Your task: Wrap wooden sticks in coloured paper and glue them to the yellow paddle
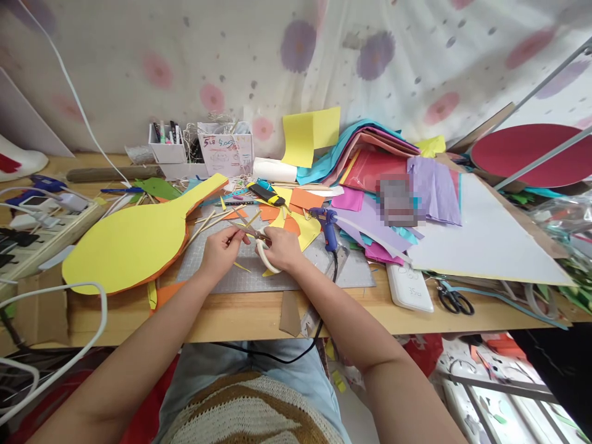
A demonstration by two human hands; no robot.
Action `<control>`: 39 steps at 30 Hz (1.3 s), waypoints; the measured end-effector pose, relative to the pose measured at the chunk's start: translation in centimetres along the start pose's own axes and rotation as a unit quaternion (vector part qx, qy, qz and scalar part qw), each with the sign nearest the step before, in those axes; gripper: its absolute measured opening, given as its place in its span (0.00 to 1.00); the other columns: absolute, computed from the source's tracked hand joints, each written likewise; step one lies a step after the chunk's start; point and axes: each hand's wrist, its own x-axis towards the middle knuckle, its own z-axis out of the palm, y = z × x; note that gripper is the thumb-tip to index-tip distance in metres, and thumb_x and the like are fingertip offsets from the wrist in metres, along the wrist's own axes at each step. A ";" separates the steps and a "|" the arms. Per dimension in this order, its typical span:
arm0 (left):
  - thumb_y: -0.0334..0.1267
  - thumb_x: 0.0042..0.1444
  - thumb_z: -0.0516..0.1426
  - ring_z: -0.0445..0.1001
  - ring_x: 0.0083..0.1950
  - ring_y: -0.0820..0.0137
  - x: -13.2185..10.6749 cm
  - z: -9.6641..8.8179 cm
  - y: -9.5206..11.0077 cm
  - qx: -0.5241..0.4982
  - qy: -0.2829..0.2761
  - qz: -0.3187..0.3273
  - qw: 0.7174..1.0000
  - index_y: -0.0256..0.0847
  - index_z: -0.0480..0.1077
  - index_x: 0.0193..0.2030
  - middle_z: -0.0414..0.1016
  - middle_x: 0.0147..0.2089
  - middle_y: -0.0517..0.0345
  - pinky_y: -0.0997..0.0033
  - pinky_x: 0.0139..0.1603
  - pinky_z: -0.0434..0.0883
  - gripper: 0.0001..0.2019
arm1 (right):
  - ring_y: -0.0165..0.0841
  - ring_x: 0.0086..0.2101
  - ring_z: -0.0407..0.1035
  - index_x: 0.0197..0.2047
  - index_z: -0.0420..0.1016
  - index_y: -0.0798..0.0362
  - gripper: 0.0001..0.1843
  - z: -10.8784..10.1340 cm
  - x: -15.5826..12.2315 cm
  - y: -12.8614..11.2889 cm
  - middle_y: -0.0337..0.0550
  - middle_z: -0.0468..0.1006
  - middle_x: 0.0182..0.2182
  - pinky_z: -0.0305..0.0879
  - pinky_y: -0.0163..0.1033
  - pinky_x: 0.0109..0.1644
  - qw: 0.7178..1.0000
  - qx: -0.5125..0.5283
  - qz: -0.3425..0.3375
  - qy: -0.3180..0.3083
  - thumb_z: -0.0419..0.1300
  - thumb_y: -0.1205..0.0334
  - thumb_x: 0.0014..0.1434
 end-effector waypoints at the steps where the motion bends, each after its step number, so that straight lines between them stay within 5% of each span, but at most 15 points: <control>1: 0.40 0.56 0.49 0.61 0.19 0.78 -0.1 0.0 0.1 0.014 0.005 0.006 1.000 0.42 0.73 0.30 0.71 0.22 0.64 0.76 0.23 0.56 0.13 | 0.29 0.27 0.61 0.24 0.64 0.53 0.09 -0.1 -0.1 -0.1 0.39 0.71 0.26 0.48 0.33 0.29 1.000 0.001 0.003 -0.005 0.52 0.56 0.49; 15: 0.37 0.57 0.47 0.72 0.31 0.70 -0.3 0.5 -0.2 0.209 0.089 0.148 0.962 0.40 0.73 0.32 0.76 0.28 0.53 0.72 0.30 0.58 0.14 | 0.29 0.27 0.62 0.25 0.62 0.52 0.08 -0.2 -0.7 -0.7 0.39 0.72 0.26 0.48 0.33 0.29 1.000 0.009 0.025 -0.007 0.51 0.56 0.48; 39: 0.37 0.57 0.48 0.73 0.31 0.69 -0.4 0.6 -0.7 0.218 0.096 0.148 0.960 0.39 0.74 0.34 0.76 0.27 0.51 0.72 0.30 0.58 0.14 | 0.31 0.26 0.65 0.25 0.66 0.53 0.11 0.3 -0.6 -0.6 0.41 0.73 0.23 0.50 0.34 0.29 0.999 -0.013 0.031 -0.011 0.52 0.54 0.48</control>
